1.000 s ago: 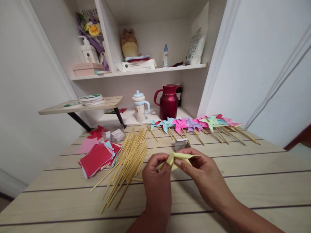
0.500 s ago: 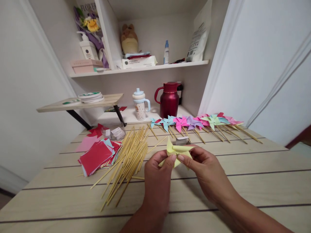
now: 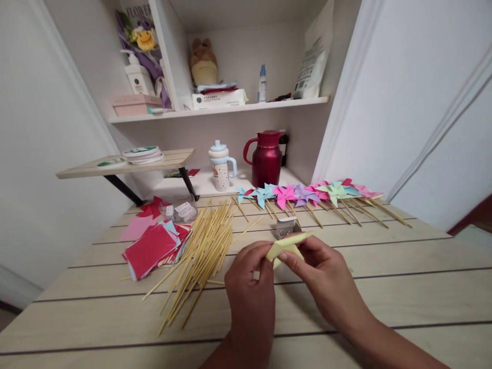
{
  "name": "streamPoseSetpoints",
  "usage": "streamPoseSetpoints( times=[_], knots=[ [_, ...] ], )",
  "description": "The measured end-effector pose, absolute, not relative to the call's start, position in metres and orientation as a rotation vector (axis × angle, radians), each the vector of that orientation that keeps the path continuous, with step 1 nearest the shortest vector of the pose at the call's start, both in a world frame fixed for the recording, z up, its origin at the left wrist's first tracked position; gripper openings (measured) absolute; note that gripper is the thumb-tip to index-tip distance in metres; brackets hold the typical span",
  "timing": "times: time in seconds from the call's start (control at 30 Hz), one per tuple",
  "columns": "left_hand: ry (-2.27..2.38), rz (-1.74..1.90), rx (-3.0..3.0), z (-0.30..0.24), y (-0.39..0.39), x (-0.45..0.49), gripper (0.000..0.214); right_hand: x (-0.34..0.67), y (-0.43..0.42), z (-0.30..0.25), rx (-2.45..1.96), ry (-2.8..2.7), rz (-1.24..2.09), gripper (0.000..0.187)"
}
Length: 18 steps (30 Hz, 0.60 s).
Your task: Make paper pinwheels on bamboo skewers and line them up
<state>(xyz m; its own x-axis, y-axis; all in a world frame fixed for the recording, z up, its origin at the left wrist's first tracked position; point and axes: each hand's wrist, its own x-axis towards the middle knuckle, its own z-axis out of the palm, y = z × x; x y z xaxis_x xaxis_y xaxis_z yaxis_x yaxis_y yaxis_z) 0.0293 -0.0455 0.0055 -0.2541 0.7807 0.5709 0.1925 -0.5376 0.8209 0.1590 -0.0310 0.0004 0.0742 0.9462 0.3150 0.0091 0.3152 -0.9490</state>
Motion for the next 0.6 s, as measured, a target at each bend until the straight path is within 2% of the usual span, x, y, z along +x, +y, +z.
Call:
streamPoseSetpoints(
  times=[0.33, 0.6],
  knots=[
    [1.217, 1.852, 1.864, 0.001, -0.044, 0.027, 0.023, 0.156, -0.032, 0.002, -0.944, -1.257, 0.834, 0.014],
    [1.401, 1.79, 1.774, 0.001, -0.044, 0.032, 0.043, 0.157, -0.029, 0.009, -0.878, -1.121, 1.004, 0.018]
  ],
)
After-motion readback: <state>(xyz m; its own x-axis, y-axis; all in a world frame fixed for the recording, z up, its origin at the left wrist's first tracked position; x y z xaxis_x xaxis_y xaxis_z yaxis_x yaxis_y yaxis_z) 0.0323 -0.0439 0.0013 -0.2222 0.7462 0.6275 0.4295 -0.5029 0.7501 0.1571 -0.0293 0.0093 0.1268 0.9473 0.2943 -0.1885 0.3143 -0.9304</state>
